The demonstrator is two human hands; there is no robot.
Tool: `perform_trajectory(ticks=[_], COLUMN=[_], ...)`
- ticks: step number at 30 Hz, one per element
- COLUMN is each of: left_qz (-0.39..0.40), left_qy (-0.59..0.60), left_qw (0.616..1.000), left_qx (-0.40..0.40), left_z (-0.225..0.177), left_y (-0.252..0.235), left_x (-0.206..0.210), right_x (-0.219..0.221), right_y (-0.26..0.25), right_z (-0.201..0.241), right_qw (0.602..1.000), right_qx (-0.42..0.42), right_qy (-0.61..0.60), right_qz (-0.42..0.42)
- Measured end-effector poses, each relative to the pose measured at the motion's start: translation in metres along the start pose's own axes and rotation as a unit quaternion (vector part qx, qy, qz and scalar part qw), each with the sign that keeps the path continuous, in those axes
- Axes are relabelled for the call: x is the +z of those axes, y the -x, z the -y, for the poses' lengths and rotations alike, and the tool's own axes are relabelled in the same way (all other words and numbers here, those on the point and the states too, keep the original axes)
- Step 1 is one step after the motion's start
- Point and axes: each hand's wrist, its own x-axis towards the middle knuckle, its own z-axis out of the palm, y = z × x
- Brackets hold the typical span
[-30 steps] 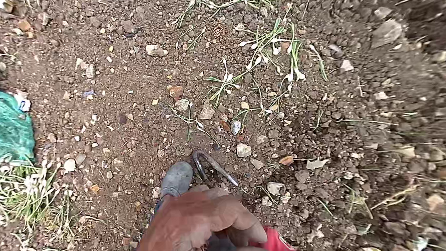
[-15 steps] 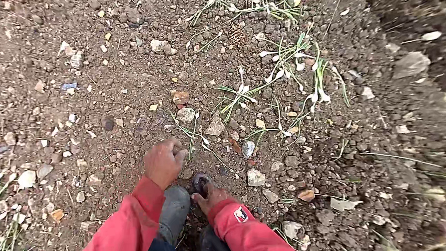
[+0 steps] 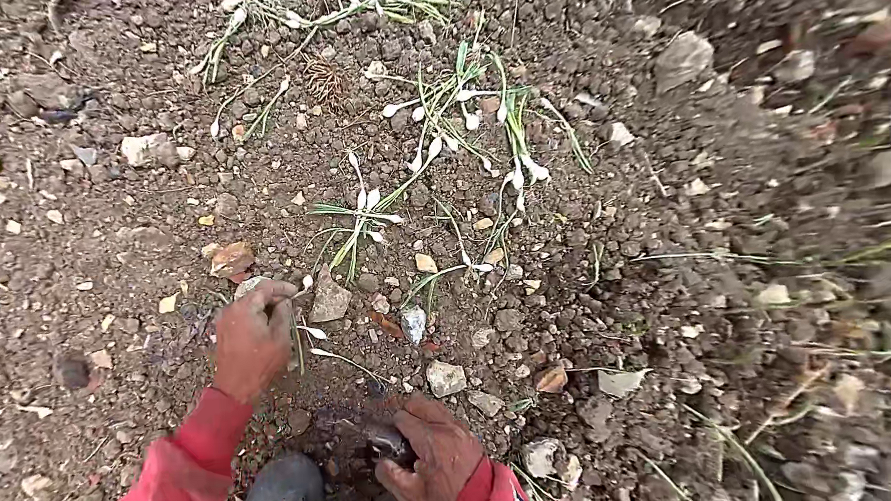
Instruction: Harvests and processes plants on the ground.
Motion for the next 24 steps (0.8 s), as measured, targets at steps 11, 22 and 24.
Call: perform_trajectory(ticks=[11, 22, 24], left_qz=[0.299, 0.054, 0.016], left_qy=[-0.261, -0.187, -0.153], left_qw=[0.899, 0.976, 0.979], left_qx=[0.184, 0.102, 0.137], left_z=[-0.177, -0.137, -0.093], left_y=[-0.077, -0.117, -0.071], left_x=[0.159, 0.023, 0.004], right_x=[0.009, 0.046, 0.043], right_y=[0.051, 0.054, 0.053], right_z=[-0.08, -0.076, -0.075], right_qw=[0.933, 0.928, 0.925], right_qx=[0.043, -0.009, 0.001], right_qy=[-0.09, -0.078, -0.071], right_qz=[-0.345, -0.364, -0.373])
